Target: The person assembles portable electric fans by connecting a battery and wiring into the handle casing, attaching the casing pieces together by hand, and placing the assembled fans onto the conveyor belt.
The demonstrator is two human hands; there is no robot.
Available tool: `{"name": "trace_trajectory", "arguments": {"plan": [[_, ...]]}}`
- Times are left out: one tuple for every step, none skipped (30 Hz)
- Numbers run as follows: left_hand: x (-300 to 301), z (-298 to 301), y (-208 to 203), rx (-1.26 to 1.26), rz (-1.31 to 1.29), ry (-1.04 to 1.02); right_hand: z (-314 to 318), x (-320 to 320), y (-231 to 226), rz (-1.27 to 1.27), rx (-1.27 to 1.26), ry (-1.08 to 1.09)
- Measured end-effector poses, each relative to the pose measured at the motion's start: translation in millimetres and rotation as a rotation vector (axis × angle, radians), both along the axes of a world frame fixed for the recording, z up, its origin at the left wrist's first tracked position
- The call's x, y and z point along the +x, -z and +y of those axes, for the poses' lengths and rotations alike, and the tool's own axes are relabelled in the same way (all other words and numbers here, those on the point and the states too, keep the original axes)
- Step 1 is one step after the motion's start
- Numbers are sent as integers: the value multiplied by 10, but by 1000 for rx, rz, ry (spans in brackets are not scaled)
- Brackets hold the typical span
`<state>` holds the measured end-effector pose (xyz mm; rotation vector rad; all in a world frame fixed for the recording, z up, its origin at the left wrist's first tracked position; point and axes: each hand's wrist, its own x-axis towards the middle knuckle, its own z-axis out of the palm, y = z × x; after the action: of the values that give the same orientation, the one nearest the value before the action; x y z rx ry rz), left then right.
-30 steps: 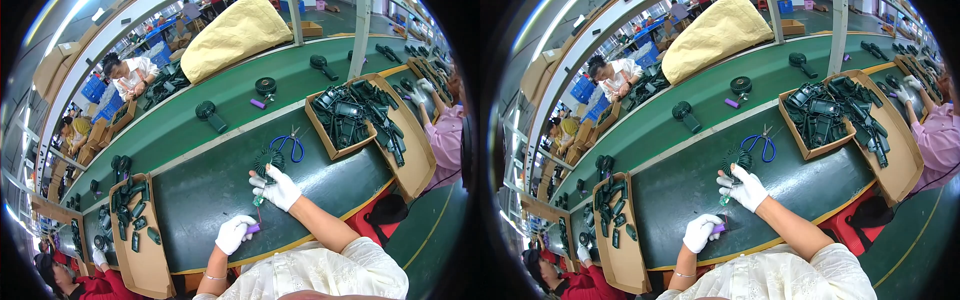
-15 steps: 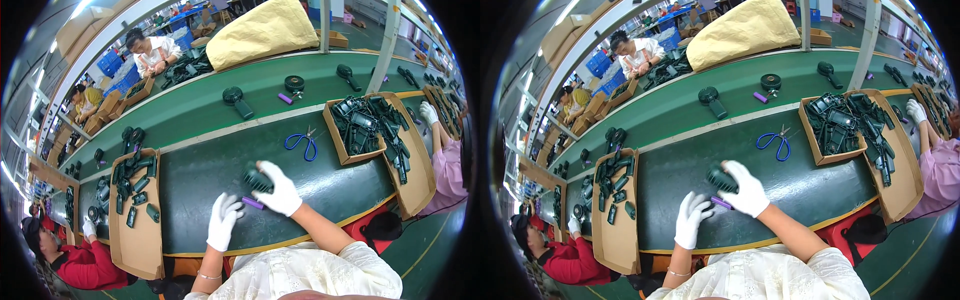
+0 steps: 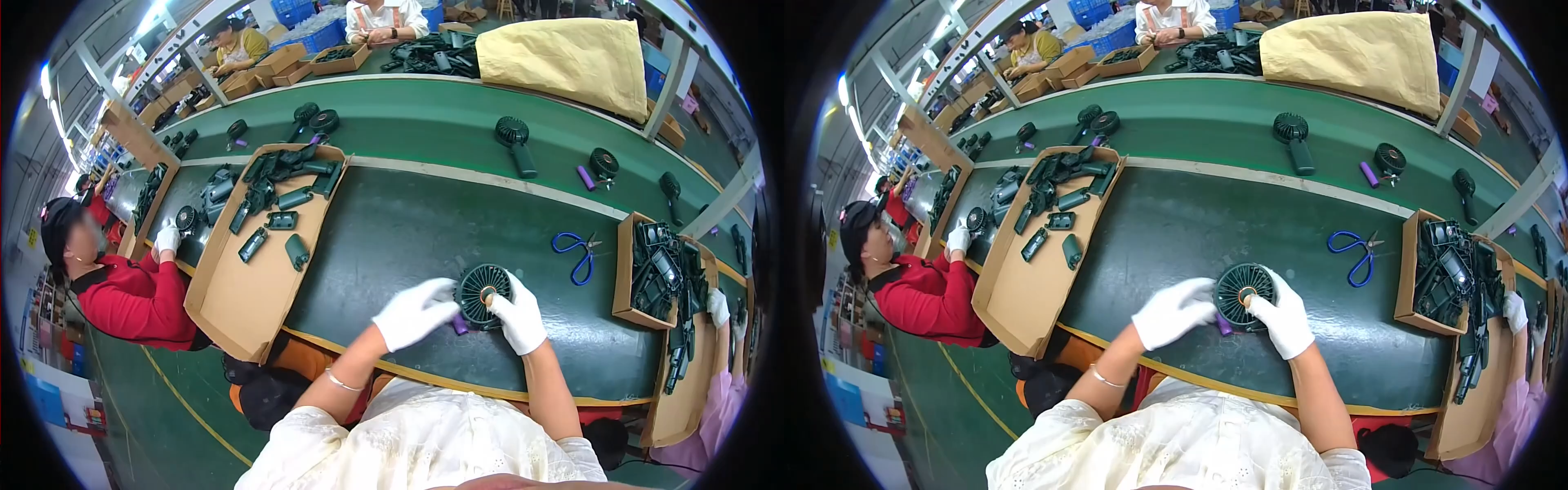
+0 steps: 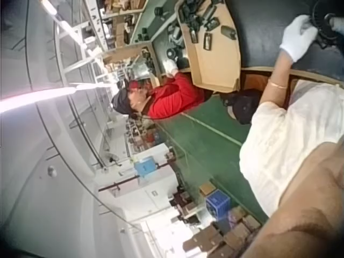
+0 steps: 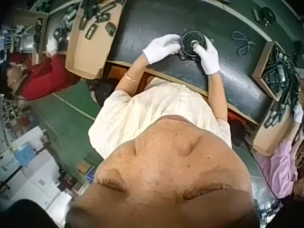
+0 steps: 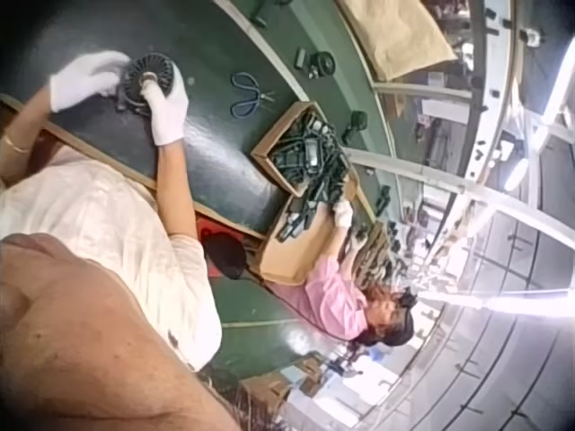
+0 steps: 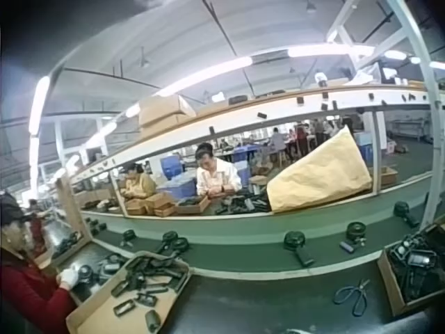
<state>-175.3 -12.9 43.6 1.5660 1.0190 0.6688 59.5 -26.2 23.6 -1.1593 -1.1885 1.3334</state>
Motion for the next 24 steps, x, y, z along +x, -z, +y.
{"name": "trace_trajectory", "arguments": {"plan": [[-106, 54, -127, 18, 43, -83, -2, 23, 56, 65, -38, 7], [-256, 115, -206, 24, 15, -192, -14, 30, 40, 70, -44, 12], [-456, 185, -255, 41, 21, -327, -23, 31, -4, 121, -78, 36], [-579, 258, -380, 166, 189, -505, -30, 45, -29, 172, -109, 71], [-950, 368, -207, 797, 647, -599, -36, 20, -49, 250, -108, 50], [-1157, 403, -248, 528, 643, -717, -30, 25, -37, 257, -108, 63], [-1455, 435, -226, 623, 940, -739, -23, 3, -43, 310, -117, 41], [-1787, 465, -154, 731, 951, -698, -12, -23, -52, 363, -126, 15], [-1885, 481, -223, 735, 1052, -607, -11, -23, -68, 428, -173, 17], [-1938, 485, -283, 738, 1152, -516, -18, -16, -70, 432, -173, 23], [-2007, 508, -253, 740, 1152, -510, -23, -11, -70, 469, -191, 22], [-2080, 536, -171, 716, 1192, -402, -26, -10, -72, 506, -209, 21], [-2113, 555, -135, 690, 1230, -295, -26, -17, -82, 507, -209, 24], [-2147, 581, -109, 692, 1229, -293, -23, -28, -95, 538, -222, 23], [-2178, 613, -86, 712, 1177, -250, -24, -32, -103, 569, -235, 21], [-2187, 649, -79, 731, 1123, -207, -21, -11, -72, 567, -234, 25], [-2192, 697, -88, 723, 1101, -186, -10, 23, -14, 556, -205, 16], [-2220, 729, -50, 724, 1098, -183, -6, 45, 22, 544, -176, 6], [-2229, 767, -28, 727, 1046, -200, -1, 48, 29, 544, -174, 7], [-2242, 789, -10, 729, 995, -217, -1, 51, 33, 555, -153, 25], [-2254, 793, 11, 732, 997, -219, -3, 52, 32, 567, -134, 42], [-2210, 795, 0, 637, 1005, -415, -8, 51, 7, 568, -132, 46], [-2191, 791, -9, 536, 1008, -610, -14, 47, -40, 671, -166, 54], [-2253, 793, 72, 687, 933, -748, -20, 39, -65, 774, -200, 62]]}}
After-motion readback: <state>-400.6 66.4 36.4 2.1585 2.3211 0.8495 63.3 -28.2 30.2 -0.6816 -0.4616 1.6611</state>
